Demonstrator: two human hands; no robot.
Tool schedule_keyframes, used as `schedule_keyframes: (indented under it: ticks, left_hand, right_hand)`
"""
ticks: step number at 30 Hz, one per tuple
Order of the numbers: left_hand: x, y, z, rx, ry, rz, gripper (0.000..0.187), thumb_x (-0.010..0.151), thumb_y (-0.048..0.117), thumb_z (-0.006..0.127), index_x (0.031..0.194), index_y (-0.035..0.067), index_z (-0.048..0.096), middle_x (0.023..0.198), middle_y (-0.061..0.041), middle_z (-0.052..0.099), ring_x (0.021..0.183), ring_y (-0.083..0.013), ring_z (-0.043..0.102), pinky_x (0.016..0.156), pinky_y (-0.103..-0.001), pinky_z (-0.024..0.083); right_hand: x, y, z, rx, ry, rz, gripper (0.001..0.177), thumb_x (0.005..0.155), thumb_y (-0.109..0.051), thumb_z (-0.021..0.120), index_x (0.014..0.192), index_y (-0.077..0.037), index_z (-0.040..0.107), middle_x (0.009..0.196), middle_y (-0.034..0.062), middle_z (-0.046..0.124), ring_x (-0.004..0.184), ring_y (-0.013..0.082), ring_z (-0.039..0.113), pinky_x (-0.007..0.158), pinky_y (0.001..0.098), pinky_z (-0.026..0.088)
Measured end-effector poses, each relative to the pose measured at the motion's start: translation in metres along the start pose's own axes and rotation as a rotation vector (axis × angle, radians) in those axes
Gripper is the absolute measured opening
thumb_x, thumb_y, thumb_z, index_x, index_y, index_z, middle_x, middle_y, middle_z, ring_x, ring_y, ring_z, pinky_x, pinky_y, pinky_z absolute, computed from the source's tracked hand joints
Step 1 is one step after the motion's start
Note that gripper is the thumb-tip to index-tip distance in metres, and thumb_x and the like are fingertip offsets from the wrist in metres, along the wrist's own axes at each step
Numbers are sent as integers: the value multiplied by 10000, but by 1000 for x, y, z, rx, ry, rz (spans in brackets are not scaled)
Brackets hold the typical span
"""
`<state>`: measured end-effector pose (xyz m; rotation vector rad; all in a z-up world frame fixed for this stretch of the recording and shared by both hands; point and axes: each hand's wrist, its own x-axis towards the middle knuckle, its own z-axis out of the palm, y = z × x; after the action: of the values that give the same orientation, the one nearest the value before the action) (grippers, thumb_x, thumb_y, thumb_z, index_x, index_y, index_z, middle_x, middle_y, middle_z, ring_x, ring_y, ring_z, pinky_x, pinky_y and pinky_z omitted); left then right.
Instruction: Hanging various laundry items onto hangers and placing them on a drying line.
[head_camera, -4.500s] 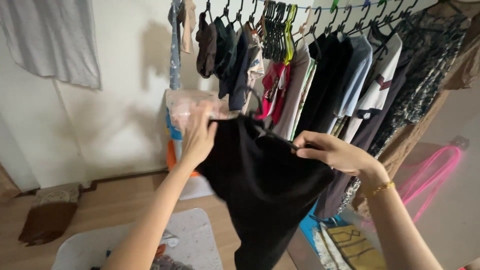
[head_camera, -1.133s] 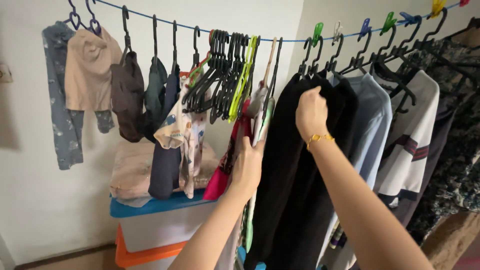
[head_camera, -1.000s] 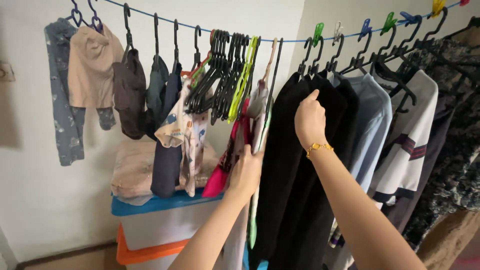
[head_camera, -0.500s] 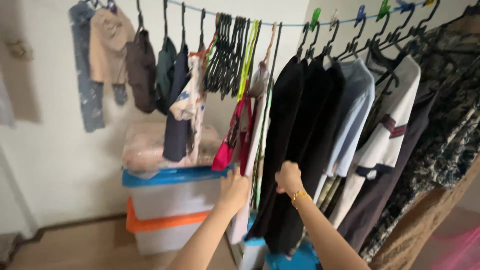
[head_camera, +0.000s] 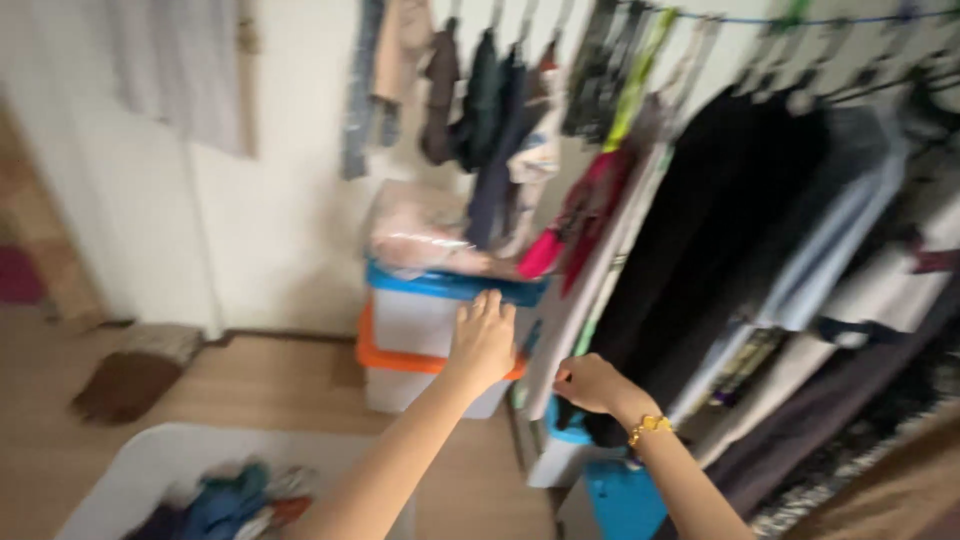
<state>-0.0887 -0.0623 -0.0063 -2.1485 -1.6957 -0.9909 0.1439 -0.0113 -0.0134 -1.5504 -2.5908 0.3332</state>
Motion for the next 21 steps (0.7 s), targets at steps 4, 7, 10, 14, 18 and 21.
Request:
schedule_keyframes:
  ticks: [4,7,10,14,18,21]
  left_hand:
    - [-47,-68,-29,33,15,-50,519,776,153,733,1237,-28,578,1437,-267,478,1381,-392,438,1103,-585,347]
    - [-99,-140,-27,43,9,-113,612,801,165,713,1339,-49,515,1483,-260,449,1423,-383,398,1148,-579,312]
    - [-156,-224,-30,67,0,-150,694,831,181,688,1426,-73,436,1538,-251,400,1468,-374,340,1172,-576,276]
    - [-234,-325,-37,66,-25,-185,733,879,211,644,1478,-96,355,1593,-262,317,1497,-376,272,1169,-584,241]
    - [-312,-416,-34,43,-44,-189,701,915,200,604,1496,-96,347,1606,-257,308,1502,-379,271,1169,-567,258]
    - [-368,-461,-26,20,-120,-245,664,949,213,582,1497,-83,350,1602,-239,318,1503,-373,275,1174,-554,267]
  right_hand:
    - [16,-84,34,-107,19,-91,286,892,-274,678,1110,-92,708,1064,158,721,1040,334,684,916,447,548]
    - [28,-151,80,-82,79,-166,489,882,-271,705,1320,-104,563,1300,184,585,1232,368,569,1021,458,485]
    - [49,-221,145,-13,206,-265,717,856,-252,742,1466,-92,401,1449,207,445,1329,409,477,1068,468,446]
    - [78,-306,238,96,358,-311,882,809,-186,766,1523,-33,271,1498,258,369,1337,462,441,1059,482,442]
    - [86,-395,315,229,381,-280,862,810,-140,754,1526,-28,285,1515,258,376,1349,466,437,1071,481,442]
    - [97,-425,395,342,386,-238,813,827,-115,736,1520,-32,320,1528,254,382,1355,465,436,1078,477,440]
